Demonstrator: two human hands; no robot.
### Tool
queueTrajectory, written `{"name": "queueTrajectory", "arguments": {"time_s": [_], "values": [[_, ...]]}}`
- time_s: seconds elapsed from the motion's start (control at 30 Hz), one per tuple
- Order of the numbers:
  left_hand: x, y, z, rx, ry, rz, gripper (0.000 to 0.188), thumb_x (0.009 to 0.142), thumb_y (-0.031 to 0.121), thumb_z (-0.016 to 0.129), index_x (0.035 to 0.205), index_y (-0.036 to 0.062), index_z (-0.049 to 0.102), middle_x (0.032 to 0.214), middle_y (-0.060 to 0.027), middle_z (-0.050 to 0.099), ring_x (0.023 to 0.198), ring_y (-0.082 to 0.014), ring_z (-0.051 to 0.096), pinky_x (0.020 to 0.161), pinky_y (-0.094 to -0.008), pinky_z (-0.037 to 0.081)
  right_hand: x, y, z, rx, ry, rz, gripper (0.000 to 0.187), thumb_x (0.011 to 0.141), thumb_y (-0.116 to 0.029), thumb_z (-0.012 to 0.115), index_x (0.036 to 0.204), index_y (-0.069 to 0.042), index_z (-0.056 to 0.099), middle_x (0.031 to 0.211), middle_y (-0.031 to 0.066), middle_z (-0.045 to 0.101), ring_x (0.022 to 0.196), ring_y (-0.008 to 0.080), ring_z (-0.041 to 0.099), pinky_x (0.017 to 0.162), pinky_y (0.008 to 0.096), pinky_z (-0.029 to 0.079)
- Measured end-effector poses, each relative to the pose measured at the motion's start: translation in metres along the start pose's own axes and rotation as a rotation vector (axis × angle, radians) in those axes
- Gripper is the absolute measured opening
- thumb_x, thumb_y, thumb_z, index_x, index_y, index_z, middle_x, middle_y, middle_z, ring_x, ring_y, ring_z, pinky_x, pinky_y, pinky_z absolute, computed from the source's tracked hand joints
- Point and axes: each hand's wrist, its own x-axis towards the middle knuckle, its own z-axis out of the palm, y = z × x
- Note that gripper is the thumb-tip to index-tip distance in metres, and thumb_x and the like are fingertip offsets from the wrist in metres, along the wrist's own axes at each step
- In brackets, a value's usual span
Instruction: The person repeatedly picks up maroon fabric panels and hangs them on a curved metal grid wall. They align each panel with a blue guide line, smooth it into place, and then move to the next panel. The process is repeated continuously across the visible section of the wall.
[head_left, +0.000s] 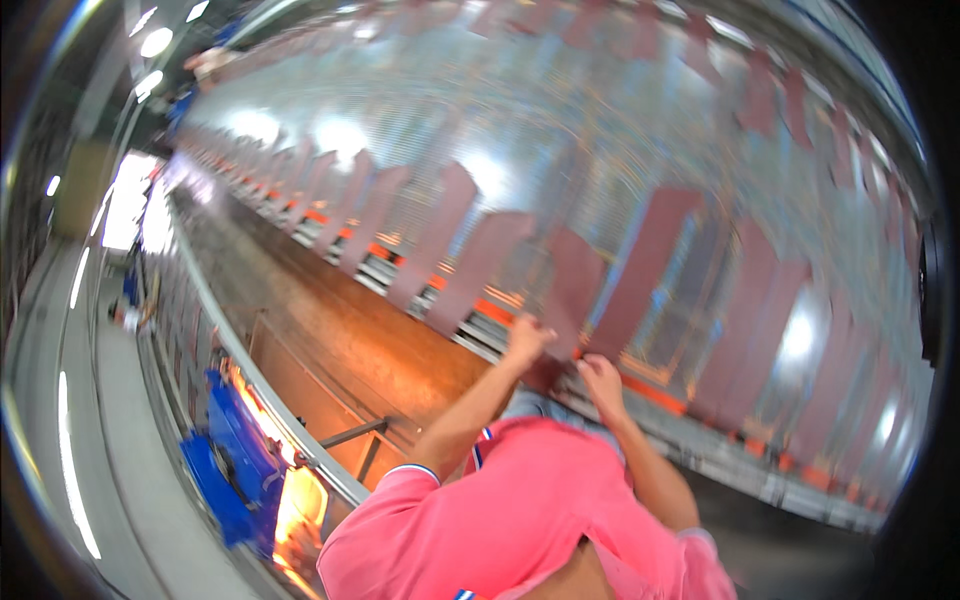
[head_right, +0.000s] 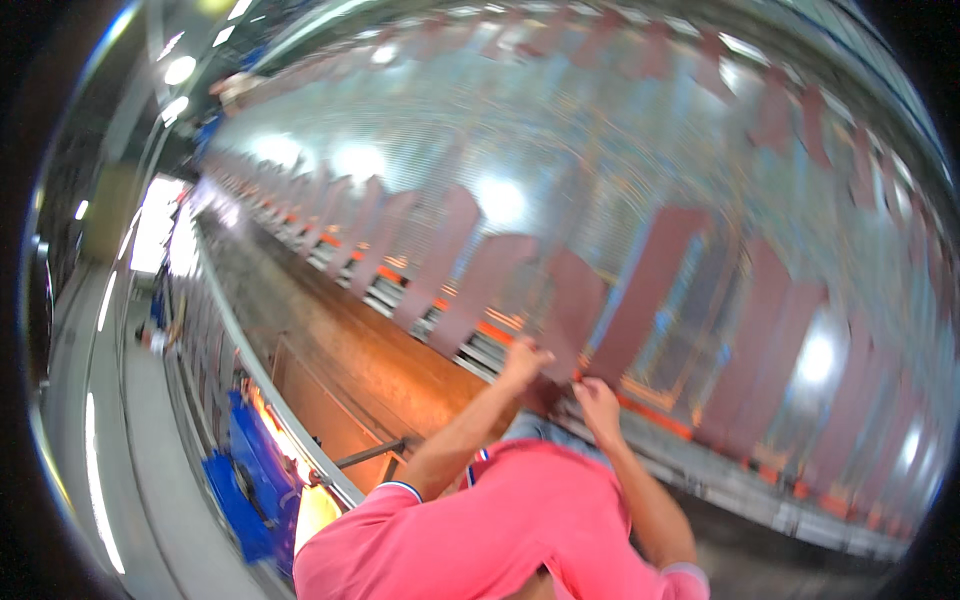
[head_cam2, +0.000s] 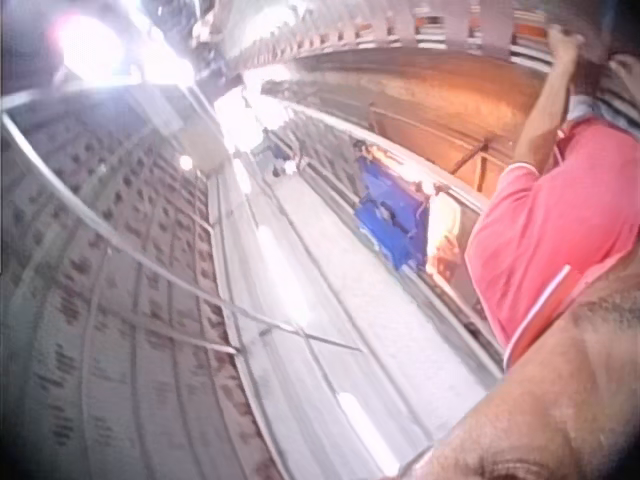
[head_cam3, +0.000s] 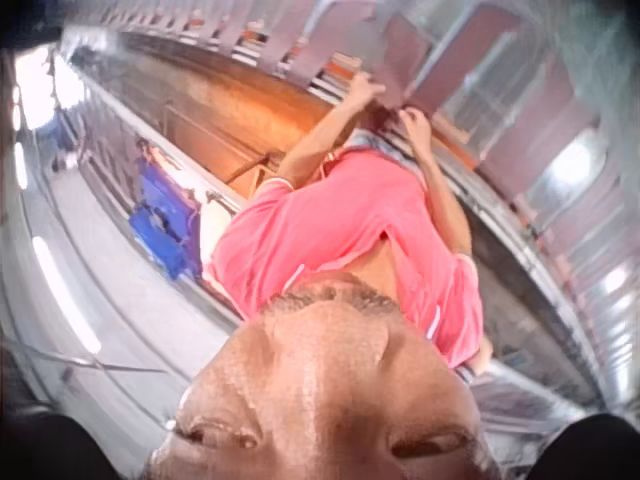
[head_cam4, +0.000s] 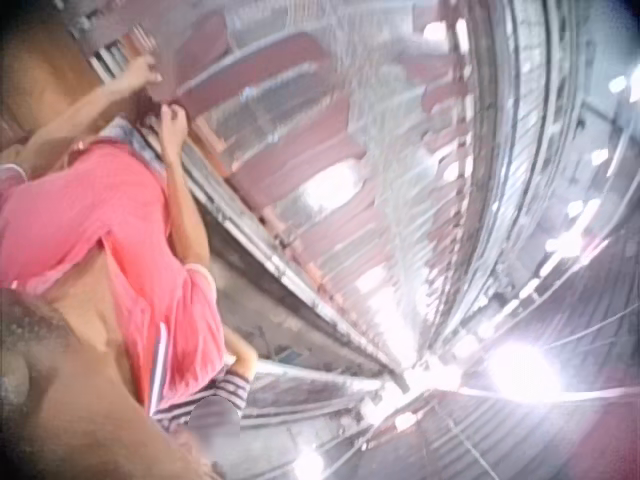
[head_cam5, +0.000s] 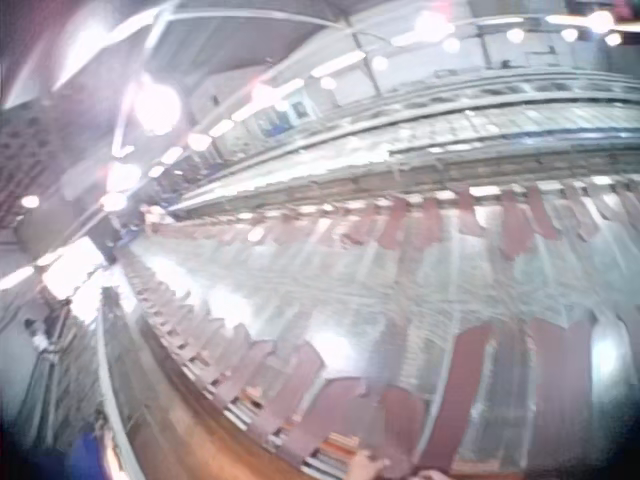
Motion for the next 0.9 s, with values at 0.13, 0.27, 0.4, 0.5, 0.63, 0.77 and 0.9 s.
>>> {"name": "queueTrajectory", "arguments": {"time_s": [0.13, 0.27, 0.4, 0.5, 0.63, 0.77, 0.9], "values": [[-0.013, 0.065, 0.017, -0.923, -0.347, -0.266, 0.027, 0.084, 0.006, 0.072, 0.108, 0.0018, 0.061, 0.097, -0.0073, 0.065, 0.087, -0.0198, 0.063, 0.074, -0.0355, 0.054, 0.003, -0.045, 0.01, 0.556, -0.02, 0.205, 0.039, 0.094, -0.022, 0.064, 0.127, -0.004, 0.055, 0.113, 0.0048, 0.064, 0.097, 0.0141, 0.06, 0.082, 0.0306, 0.048], [-0.006, 0.098, -0.016, -1.027, -0.487, -0.311, 0.02, 0.084, 0.007, 0.072, 0.1, 0.009, 0.059, 0.091, -0.0015, 0.061, 0.086, -0.0161, 0.061, 0.077, -0.0341, 0.052, -0.01, -0.116, 0.018, 0.577, 0.015, 0.025, 0.026, 0.092, -0.013, 0.063, 0.114, 0.001, 0.061, 0.105, 0.0049, 0.067, 0.092, 0.0134, 0.062, 0.083, 0.031, 0.049], [0.015, 0.099, -0.03, -1.065, -0.837, -0.254, 0.024, 0.088, 0.018, 0.069, 0.109, 0.0118, 0.06, 0.098, -0.0022, 0.065, 0.094, -0.0169, 0.062, 0.086, -0.0386, 0.053, -0.029, -0.162, -0.002, 0.394, 0.07, 0.087, 0.021, 0.086, -0.013, 0.068, 0.099, 0.003, 0.067, 0.084, 0.0051, 0.067, 0.079, 0.012, 0.062, 0.07, 0.0297, 0.05], [0.065, 0.098, -0.039, -1.279, -1.126, -0.36, 0.055, 0.091, 0.054, 0.061, 0.119, 0.0059, 0.057, 0.114, -0.0115, 0.065, 0.105, -0.0244, 0.06, 0.097, -0.0441, 0.047, -0.036, -0.219, -0.007, 0.053, -0.094, -0.018, 0.032, 0.085, -0.025, 0.074, 0.098, 0.003, 0.067, 0.086, 0.0041, 0.067, 0.08, 0.0085, 0.057, 0.072, 0.0286, 0.05], [0.167, 0.075, -0.049, -1.46, -1.142, -0.491, 0.055, 0.089, 0.043, 0.069, 0.121, -0.0007, 0.056, 0.117, -0.0151, 0.064, 0.107, -0.0271, 0.061, 0.095, -0.039, 0.049, -0.035, -0.241, -0.011, -0.053, -0.193, 0.03, 0.045, 0.085, -0.027, 0.072, 0.115, 0.004, 0.061, 0.095, 0.0106, 0.069, 0.087, 0.0169, 0.063, 0.077, 0.0346, 0.051], [0.193, 0.105, -0.062, -1.238, -0.768, -0.314, 0.04, 0.095, 0.013, 0.063, 0.129, -0.0023, 0.052, 0.114, -0.0081, 0.065, 0.103, -0.0196, 0.062, 0.103, -0.0386, 0.047, -0.036, -0.204, -0.01, -0.223, -0.07, -0.006, 0.045, 0.083, -0.023, 0.071, 0.117, 0.003, 0.062, 0.1, 0.0151, 0.07, 0.092, 0.0235, 0.066, 0.081, 0.037, 0.051], [0.209, 0.144, -0.091, -0.908, -0.892, 0.01, 0.046, 0.086, -0.001, 0.069, 0.129, -0.0016, 0.053, 0.107, -0.01, 0.067, 0.095, -0.0168, 0.066, 0.089, -0.0335, 0.054, -0.037, -0.193, -0.002, -0.143, 0.02, 0.052, 0.041, 0.081, -0.022, 0.072, 0.112, 0.003, 0.063, 0.101, 0.019, 0.069, 0.094, 0.0283, 0.066, 0.08, 0.0393, 0.05]]}}
